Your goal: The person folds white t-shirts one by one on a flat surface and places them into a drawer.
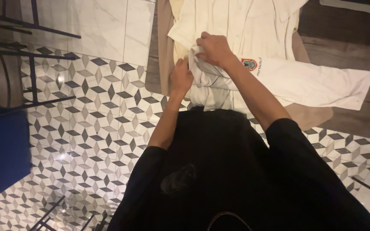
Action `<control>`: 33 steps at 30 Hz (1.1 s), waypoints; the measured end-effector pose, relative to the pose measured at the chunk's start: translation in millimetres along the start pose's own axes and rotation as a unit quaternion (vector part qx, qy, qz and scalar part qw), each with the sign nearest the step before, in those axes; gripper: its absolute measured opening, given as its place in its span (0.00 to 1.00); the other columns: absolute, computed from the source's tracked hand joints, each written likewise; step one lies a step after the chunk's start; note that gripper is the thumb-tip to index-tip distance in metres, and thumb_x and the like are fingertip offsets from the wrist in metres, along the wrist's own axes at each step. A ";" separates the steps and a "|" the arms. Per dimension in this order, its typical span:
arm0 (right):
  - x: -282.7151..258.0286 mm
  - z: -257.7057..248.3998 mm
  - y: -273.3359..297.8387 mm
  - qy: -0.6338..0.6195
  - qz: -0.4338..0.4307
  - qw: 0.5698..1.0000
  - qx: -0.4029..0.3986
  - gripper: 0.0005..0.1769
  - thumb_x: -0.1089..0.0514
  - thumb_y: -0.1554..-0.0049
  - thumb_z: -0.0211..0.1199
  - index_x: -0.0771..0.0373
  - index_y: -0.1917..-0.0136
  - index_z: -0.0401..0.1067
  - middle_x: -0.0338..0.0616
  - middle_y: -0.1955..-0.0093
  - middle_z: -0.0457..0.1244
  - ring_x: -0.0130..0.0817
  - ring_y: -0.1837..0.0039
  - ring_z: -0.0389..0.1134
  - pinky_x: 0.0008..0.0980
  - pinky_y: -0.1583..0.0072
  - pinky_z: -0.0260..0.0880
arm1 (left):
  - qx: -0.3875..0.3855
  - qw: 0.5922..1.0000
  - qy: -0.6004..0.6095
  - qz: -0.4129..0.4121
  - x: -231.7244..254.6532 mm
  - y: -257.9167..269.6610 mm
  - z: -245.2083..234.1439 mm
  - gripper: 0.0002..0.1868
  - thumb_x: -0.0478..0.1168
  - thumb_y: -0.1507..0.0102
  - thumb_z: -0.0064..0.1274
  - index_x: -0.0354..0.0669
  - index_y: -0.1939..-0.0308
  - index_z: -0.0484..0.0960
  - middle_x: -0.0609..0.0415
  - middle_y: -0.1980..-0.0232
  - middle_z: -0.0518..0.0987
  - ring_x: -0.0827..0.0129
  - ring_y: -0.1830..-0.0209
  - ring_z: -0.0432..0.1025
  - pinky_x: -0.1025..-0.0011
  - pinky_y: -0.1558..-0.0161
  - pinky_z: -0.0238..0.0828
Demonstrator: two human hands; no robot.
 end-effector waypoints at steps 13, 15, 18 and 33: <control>-13.1 -4.4 15.5 -0.020 0.043 0.994 0.100 0.12 0.54 0.41 0.67 0.57 0.46 0.70 0.45 0.48 0.65 0.50 0.51 0.70 0.48 0.52 0.70 | -0.007 0.986 0.085 -0.142 -54.8 34.4 26.3 0.10 0.34 0.47 0.61 0.42 0.65 0.77 0.47 0.63 0.78 0.53 0.59 0.76 0.58 0.55 0.72; -17.9 -9.9 18.3 -0.117 0.113 0.980 0.115 0.21 0.59 0.45 0.66 0.60 0.39 0.67 0.55 0.36 0.61 0.54 0.55 0.69 0.52 0.54 0.69 | 0.099 0.993 0.003 -0.066 -59.9 30.7 26.3 0.09 0.29 0.44 0.54 0.41 0.60 0.77 0.46 0.56 0.78 0.49 0.49 0.74 0.57 0.47 0.71; -18.5 -10.5 38.2 -0.215 0.108 0.949 0.201 0.27 0.65 0.45 0.61 0.62 0.33 0.61 0.58 0.27 0.55 0.51 0.42 0.71 0.47 0.46 0.71 | 0.190 0.976 -0.087 -0.059 -30.6 33.9 11.3 0.23 0.29 0.47 0.53 0.36 0.46 0.76 0.38 0.46 0.72 0.42 0.45 0.68 0.54 0.46 0.65; 78.0 40.4 227.6 0.002 0.324 0.929 0.181 0.43 0.42 0.30 0.54 0.71 0.16 0.46 0.65 0.14 0.37 0.58 0.14 0.34 0.59 0.21 0.32 | -0.109 0.929 -0.189 0.299 87.7 28.8 100.3 0.41 0.56 0.34 0.51 0.56 0.19 0.56 0.53 0.16 0.45 0.56 0.16 0.39 0.34 0.23 0.31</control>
Point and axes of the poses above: each hand's wrist, its own y-axis away from the middle knuckle, its own z-axis out of the palm, x = y × z, the point moved 1 cm from there along -y, towards the middle knuckle
